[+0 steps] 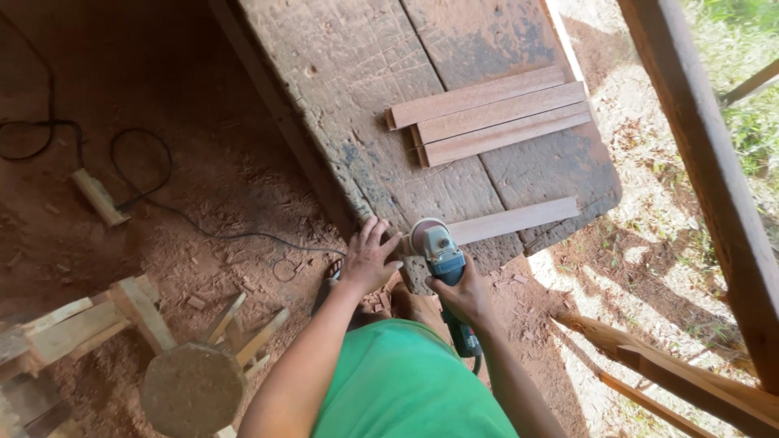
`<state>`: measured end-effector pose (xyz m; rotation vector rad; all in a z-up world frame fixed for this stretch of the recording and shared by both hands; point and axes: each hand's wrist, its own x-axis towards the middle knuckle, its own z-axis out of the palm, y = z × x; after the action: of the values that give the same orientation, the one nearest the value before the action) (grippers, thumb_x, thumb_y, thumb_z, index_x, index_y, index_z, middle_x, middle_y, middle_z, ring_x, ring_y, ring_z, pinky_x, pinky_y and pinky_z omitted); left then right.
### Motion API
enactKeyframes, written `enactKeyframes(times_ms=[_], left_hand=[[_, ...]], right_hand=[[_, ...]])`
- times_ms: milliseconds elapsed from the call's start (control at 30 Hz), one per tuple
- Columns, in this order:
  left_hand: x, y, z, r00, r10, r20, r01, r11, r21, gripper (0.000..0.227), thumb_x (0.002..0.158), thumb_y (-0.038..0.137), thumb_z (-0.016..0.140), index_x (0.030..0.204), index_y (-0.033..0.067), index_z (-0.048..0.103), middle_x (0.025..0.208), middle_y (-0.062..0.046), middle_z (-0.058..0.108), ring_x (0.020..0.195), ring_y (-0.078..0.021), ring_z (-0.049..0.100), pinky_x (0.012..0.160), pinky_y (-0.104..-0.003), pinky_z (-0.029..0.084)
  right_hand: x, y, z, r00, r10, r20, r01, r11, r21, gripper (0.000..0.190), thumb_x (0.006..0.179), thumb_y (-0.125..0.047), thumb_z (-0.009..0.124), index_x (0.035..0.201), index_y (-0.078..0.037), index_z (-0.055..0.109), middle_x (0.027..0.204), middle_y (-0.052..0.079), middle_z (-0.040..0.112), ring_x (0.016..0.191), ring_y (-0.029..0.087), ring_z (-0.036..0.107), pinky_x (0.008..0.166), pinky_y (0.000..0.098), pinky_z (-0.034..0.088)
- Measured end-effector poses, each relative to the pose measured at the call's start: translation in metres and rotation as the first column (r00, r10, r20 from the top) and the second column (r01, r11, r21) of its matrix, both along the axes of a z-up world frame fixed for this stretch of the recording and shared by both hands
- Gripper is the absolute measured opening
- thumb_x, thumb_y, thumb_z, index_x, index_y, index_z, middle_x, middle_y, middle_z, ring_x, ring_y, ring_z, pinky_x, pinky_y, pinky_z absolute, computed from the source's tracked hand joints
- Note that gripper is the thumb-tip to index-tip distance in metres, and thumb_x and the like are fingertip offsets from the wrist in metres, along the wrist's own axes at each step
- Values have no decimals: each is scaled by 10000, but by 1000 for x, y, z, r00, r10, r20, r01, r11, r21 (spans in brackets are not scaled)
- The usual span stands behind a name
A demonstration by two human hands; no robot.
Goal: Use a power grinder to sand and smooth the surfaces and edges of wooden slats.
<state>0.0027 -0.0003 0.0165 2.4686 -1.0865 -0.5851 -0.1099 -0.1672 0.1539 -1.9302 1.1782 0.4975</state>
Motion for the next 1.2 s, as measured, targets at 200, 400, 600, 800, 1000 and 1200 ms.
enactKeyframes(times_ms=[200,400,600,800,1000,1200], left_hand=[[-8,-2,-19,992,104,75,-90,981,-174,758,776,761,635,1347,264,654,1507,-105,453,1506,-341,307,1053,-534,425],[-12,-10,-26,956,231,183,-162,930,-329,654,855,775,580,1200,245,746,1389,-90,573,1431,-333,447,983,-484,483],[-13,-18,-19,926,316,208,-224,902,-369,543,863,709,644,1106,244,785,1306,-70,627,1372,-324,522,986,-462,496],[-15,-26,-17,908,377,182,-288,878,-382,473,810,644,743,1044,237,803,1277,-63,653,1348,-332,549,1003,-461,511],[-17,-29,-15,907,397,138,-310,853,-419,463,785,577,808,1021,179,816,1245,-106,664,1316,-377,567,1071,-470,494],[-17,-30,-16,910,402,99,-330,849,-413,456,774,538,837,1023,157,815,1248,-121,664,1319,-396,563,1101,-486,481]], right_hand=[[-7,-33,-6,999,-40,-25,39,999,-17,879,647,-566,848,1375,-194,522,1133,281,695,1144,457,655,1000,561,504],[-27,-69,-22,998,-61,-26,59,997,-45,830,658,-546,857,1331,-178,540,1108,276,698,1127,471,656,995,575,501],[-25,-87,1,997,-77,-21,77,996,-35,830,661,-580,857,1294,-143,544,1106,286,691,1127,483,650,999,584,490],[-45,-123,-22,991,-132,37,133,990,-40,804,674,-558,875,1267,-126,547,1068,276,686,1094,487,658,963,595,501],[-45,-153,-6,970,-221,104,223,975,-14,749,690,-494,912,1205,-78,561,1030,268,669,1003,476,672,892,590,519],[-51,-191,-11,963,-258,81,260,966,-7,733,703,-457,916,1190,-49,550,1017,275,654,920,464,692,839,584,559]])
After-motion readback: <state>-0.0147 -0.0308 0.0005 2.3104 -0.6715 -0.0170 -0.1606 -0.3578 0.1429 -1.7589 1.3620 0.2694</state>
